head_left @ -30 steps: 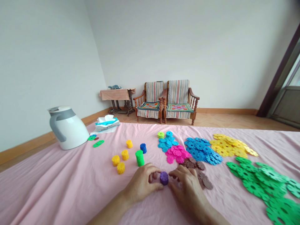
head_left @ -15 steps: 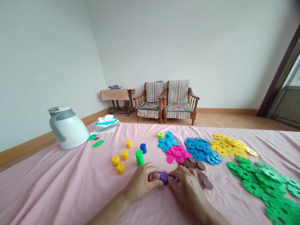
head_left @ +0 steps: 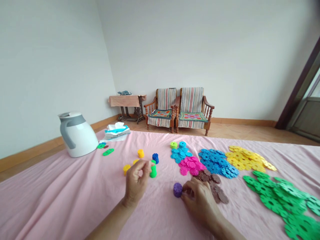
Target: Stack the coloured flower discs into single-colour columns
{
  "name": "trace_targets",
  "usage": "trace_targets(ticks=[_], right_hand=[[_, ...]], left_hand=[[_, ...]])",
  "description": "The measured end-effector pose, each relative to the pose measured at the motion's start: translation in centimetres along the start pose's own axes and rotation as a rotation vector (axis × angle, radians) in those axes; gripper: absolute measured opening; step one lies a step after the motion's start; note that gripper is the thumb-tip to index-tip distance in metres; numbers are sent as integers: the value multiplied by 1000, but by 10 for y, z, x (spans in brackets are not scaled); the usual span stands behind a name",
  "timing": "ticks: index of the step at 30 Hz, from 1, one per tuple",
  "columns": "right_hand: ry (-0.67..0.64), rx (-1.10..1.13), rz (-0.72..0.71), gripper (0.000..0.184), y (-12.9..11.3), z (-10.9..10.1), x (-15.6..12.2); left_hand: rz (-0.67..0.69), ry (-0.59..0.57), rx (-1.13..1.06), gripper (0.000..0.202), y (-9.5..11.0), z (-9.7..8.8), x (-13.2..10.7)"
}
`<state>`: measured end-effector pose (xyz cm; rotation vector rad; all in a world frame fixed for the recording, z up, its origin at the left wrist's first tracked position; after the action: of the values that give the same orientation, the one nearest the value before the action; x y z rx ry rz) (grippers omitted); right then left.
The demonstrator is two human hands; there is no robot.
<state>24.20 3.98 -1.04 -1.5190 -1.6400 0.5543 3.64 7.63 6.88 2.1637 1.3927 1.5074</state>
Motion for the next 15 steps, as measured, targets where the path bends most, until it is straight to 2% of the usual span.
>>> trace_targets(ticks=[2, 4, 6, 8, 11, 13, 15], right_hand=[[0, -5, 8, 13, 0, 0, -1], [-4, -7, 3, 14, -2, 1, -2], [0, -7, -8, 16, -2, 1, -3], [12, -12, -12, 16, -2, 1, -4], [17, -21, -6, 16, 0, 3, -4], [16, -25, -3, 16, 0, 4, -3], [16, -31, -3, 16, -1, 5, -3]], left_hand=[[132, -233, 67, 30, 24, 27, -16], [279, -478, 148, 26, 45, 54, -46], [410, -557, 229, 14, 58, 66, -73], [579, -524, 303, 8, 68, 69, -97], [796, -279, 371, 16, 80, 59, -121], [802, -210, 415, 22, 79, 57, -126], [798, -195, 419, 29, 82, 56, -128]])
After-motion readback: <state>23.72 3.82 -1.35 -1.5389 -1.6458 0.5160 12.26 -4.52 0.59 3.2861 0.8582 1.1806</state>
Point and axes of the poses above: each hand's wrist, its own x-axis towards the middle knuckle, its own z-axis out of the palm, y = z × x, the point moved 10 cm from there along x, towards the middle knuckle, and after that the axes turned 14 degrees about x, right-handed, at the moved point
